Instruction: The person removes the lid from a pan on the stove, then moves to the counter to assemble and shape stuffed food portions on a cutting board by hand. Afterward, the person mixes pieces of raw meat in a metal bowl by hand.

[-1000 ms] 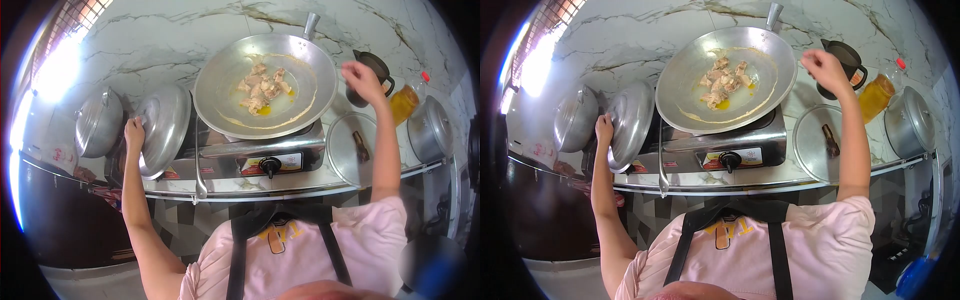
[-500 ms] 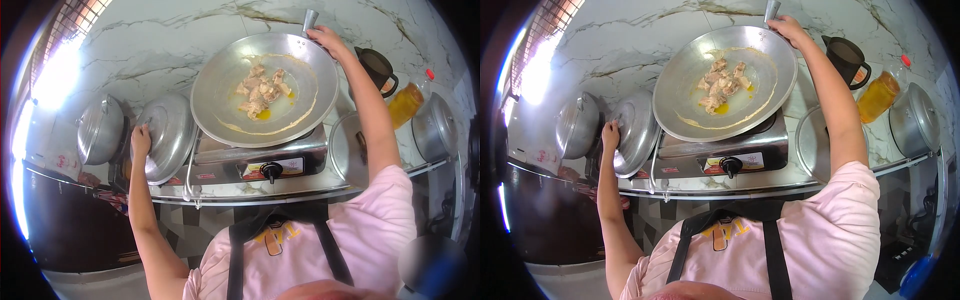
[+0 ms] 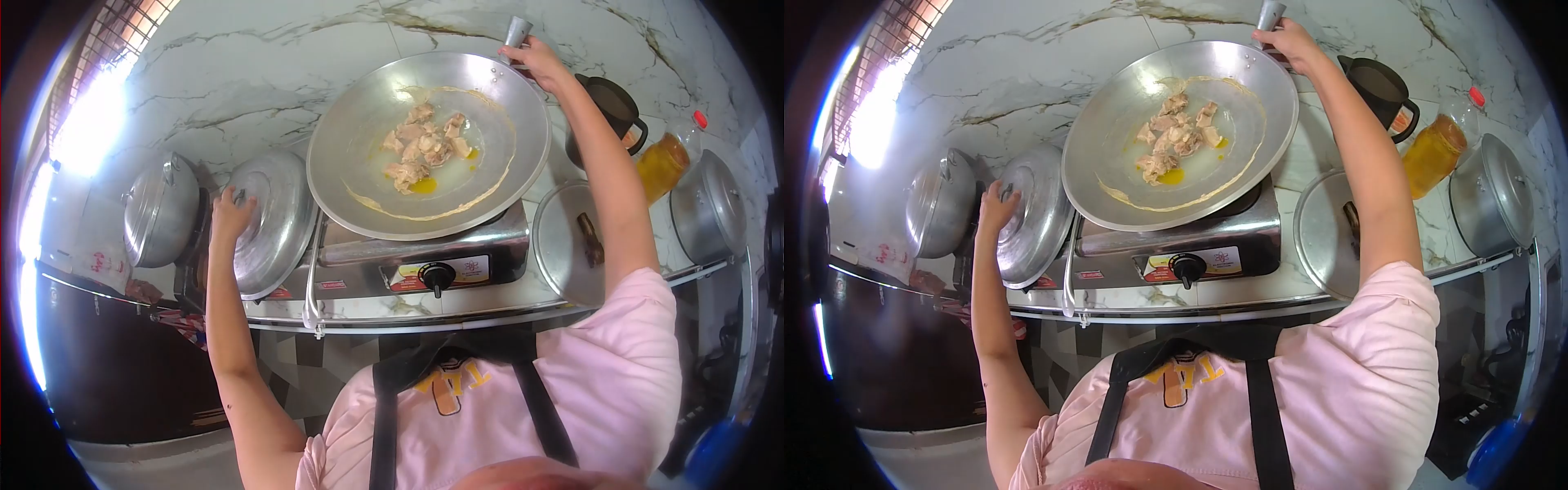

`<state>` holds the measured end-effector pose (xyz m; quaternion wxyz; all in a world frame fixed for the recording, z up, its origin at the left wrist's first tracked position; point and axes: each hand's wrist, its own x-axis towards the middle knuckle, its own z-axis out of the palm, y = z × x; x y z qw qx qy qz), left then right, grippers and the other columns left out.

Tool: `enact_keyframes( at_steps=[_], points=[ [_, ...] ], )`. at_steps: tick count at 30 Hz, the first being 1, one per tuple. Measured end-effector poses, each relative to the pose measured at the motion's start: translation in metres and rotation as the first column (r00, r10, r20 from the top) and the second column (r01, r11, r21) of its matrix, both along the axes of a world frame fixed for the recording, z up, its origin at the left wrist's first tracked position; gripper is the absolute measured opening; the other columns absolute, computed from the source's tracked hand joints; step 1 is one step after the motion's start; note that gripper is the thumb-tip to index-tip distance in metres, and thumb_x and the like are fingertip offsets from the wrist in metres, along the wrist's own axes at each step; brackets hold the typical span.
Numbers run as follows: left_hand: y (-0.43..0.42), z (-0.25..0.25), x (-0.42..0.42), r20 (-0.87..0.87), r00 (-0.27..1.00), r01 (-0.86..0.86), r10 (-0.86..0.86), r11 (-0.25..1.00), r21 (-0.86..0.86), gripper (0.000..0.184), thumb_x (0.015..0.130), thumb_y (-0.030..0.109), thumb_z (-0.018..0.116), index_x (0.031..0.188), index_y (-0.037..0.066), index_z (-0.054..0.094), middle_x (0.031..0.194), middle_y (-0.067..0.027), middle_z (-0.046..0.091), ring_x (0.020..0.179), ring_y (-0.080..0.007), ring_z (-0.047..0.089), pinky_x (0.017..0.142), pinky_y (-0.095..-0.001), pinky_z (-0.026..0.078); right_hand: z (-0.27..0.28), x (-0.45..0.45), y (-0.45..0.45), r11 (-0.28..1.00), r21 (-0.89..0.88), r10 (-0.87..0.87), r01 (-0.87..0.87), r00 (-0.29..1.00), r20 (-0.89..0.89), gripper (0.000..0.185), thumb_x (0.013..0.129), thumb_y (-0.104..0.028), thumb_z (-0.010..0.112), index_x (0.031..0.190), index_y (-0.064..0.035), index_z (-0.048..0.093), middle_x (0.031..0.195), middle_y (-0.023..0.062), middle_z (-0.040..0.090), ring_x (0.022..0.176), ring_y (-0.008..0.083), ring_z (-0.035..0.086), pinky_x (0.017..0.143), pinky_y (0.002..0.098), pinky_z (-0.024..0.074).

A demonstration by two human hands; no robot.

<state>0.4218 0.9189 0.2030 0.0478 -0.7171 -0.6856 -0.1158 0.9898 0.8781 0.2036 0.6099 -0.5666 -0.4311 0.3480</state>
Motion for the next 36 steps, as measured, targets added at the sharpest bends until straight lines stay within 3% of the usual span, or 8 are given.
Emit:
enact_keyframes(
  at_steps=[3, 6, 13, 23, 29, 31, 35, 36],
  points=[
    [-0.017, 0.017, 0.03, -0.074, 0.997, -0.026, 0.031, 0.997, 0.07, 0.06, 0.071, 0.04, 0.061, 0.12, 0.01, 0.043, 0.117, -0.0174, 0.045, 0.109, -0.0352, 0.043, 0.087, -0.0439, 0.037, 0.005, 0.001, -0.026, 0.998, -0.058, -0.015, 0.02, 0.996, 0.083, 0.037, 0.072, -0.018, 0.067, 0.101, -0.0036, 0.048, 0.085, 0.004, 0.057, 0.071, 0.0135, 0.055, 0.062, 0.0255, 0.0444],
    [-0.024, 0.033, 0.057, -0.03, 0.973, 0.23, -0.228, 0.958, 0.17, 0.052, 0.073, 0.037, 0.06, 0.117, 0.012, 0.047, 0.115, -0.0147, 0.046, 0.109, -0.034, 0.042, 0.089, -0.0438, 0.036, 0.011, 0.002, -0.05, 0.993, -0.115, 0.033, -0.021, 0.993, 0.109, 0.038, 0.073, -0.025, 0.067, 0.1, -0.0052, 0.049, 0.088, 0.0018, 0.056, 0.074, 0.0119, 0.055, 0.066, 0.0246, 0.0415],
    [-0.052, 0.067, 0.121, -0.014, 0.871, 0.489, -0.492, 0.862, 0.135, 0.046, 0.074, 0.035, 0.06, 0.111, 0.009, 0.052, 0.111, -0.0148, 0.05, 0.107, -0.0318, 0.043, 0.089, -0.04, 0.036, 0.022, 0.01, -0.105, 0.952, -0.241, 0.201, -0.187, 0.979, 0.035, 0.044, 0.075, -0.036, 0.064, 0.104, -0.0066, 0.05, 0.091, 0.0017, 0.055, 0.076, 0.0114, 0.055, 0.065, 0.0242, 0.0419],
    [-0.036, 0.066, 0.17, 0.079, 0.809, 0.588, -0.583, 0.797, -0.136, 0.05, 0.072, 0.035, 0.062, 0.11, 0.005, 0.053, 0.109, -0.0175, 0.054, 0.101, -0.0294, 0.051, 0.086, -0.0358, 0.041, 0.029, 0.005, -0.121, 0.987, -0.13, 0.119, -0.095, 0.973, 0.199, 0.05, 0.076, -0.025, 0.066, 0.116, -0.0064, 0.044, 0.092, 0.0033, 0.055, 0.076, 0.0103, 0.055, 0.064, 0.0225, 0.0442],
    [-0.029, 0.05, 0.193, 0.049, 0.753, 0.638, -0.656, 0.71, -0.298, 0.046, 0.07, 0.034, 0.065, 0.108, 0.009, 0.057, 0.102, -0.0151, 0.058, 0.096, -0.0275, 0.055, 0.083, -0.0352, 0.042, 0.025, 0.005, -0.103, 0.988, -0.058, -0.122, 0.141, 0.958, 0.26, 0.053, 0.069, -0.027, 0.071, 0.111, -0.0045, 0.048, 0.087, 0.0046, 0.056, 0.077, 0.0133, 0.055, 0.067, 0.0268, 0.0453],
    [-0.026, 0.042, 0.199, 0.037, 0.729, 0.655, -0.683, 0.681, -0.328, 0.046, 0.069, 0.034, 0.065, 0.107, 0.01, 0.058, 0.103, -0.0157, 0.058, 0.096, -0.0293, 0.055, 0.084, -0.0358, 0.042, 0.026, 0.008, -0.094, 0.968, 0.082, -0.243, 0.239, 0.791, 0.562, 0.058, 0.068, -0.03, 0.071, 0.114, -0.0054, 0.047, 0.085, 0.0064, 0.057, 0.077, 0.0161, 0.056, 0.067, 0.0283, 0.0457],
    [-0.024, 0.033, 0.207, -0.067, 0.722, 0.623, -0.689, 0.69, -0.368, 0.052, 0.063, 0.035, 0.069, 0.109, 0.013, 0.057, 0.104, -0.0123, 0.058, 0.097, -0.0282, 0.055, 0.084, -0.0363, 0.043, 0.027, 0.004, -0.077, 0.93, 0.16, -0.343, 0.33, 0.624, 0.702, 0.049, 0.071, -0.027, 0.067, 0.114, -0.0119, 0.049, 0.092, 0.0083, 0.055, 0.082, 0.0183, 0.054, 0.068, 0.0298, 0.0448],
    [-0.023, 0.033, 0.207, -0.091, 0.739, 0.588, -0.667, 0.705, -0.396, 0.054, 0.061, 0.034, 0.07, 0.11, 0.014, 0.057, 0.105, -0.0113, 0.058, 0.097, -0.0278, 0.055, 0.084, -0.0364, 0.043, 0.03, 0.0, -0.074, 0.9, 0.296, -0.421, 0.32, 0.469, 0.776, 0.045, 0.071, -0.025, 0.066, 0.111, -0.0124, 0.051, 0.092, 0.0094, 0.055, 0.083, 0.0212, 0.053, 0.071, 0.0319, 0.044]
  ],
)
